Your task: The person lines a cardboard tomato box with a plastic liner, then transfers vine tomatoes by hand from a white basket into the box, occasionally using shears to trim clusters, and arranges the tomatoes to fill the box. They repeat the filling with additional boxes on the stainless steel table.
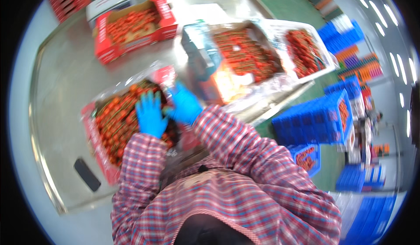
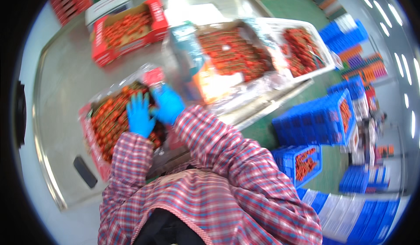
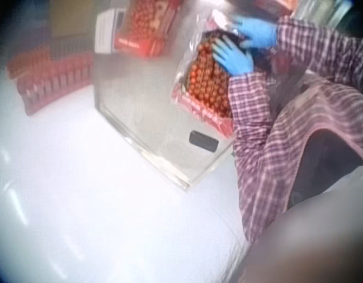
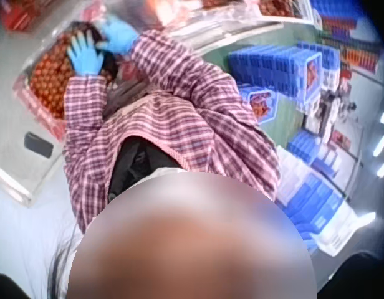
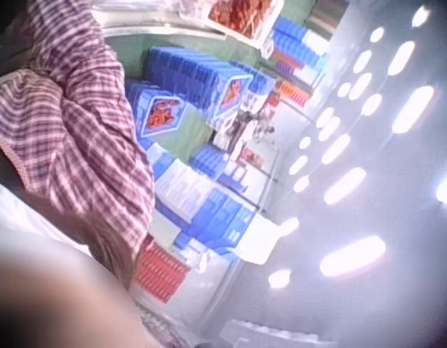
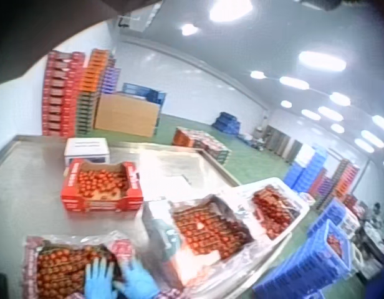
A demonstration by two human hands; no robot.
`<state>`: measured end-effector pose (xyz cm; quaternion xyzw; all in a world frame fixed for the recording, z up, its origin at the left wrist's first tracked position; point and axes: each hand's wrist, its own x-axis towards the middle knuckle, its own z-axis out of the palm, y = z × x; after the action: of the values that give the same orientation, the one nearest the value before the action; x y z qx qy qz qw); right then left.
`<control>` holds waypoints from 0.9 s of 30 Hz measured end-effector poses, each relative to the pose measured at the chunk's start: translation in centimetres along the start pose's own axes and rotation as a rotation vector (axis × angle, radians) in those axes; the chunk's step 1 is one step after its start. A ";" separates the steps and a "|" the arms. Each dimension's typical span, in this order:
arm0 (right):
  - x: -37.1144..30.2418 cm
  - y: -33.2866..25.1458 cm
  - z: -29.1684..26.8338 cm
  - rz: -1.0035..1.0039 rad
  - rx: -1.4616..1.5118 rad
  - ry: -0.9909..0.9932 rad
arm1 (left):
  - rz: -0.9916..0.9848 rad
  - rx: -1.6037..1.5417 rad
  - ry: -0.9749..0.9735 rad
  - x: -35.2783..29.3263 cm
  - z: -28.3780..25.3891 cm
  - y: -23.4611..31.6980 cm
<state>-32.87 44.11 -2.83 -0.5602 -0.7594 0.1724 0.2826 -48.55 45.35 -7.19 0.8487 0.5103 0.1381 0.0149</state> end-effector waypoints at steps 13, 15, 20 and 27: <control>-15.7 29.2 -46.4 0.346 0.389 -0.325 | -0.184 -0.232 0.013 3.8 -1.5 2.1; -13.0 40.5 -51.3 0.689 0.230 -0.186 | -0.499 -0.160 0.177 4.5 -3.4 4.4; -5.3 64.7 -50.4 0.844 -0.571 -0.092 | -0.472 -0.207 0.352 9.5 -7.3 17.0; -4.2 68.9 -50.3 0.920 -0.041 0.096 | -0.444 -0.366 0.418 15.2 -11.0 31.1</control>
<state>51.25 58.93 -4.40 -0.8518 -0.4211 0.2385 0.2004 -17.76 42.43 11.86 0.6536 0.6413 0.3913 0.0914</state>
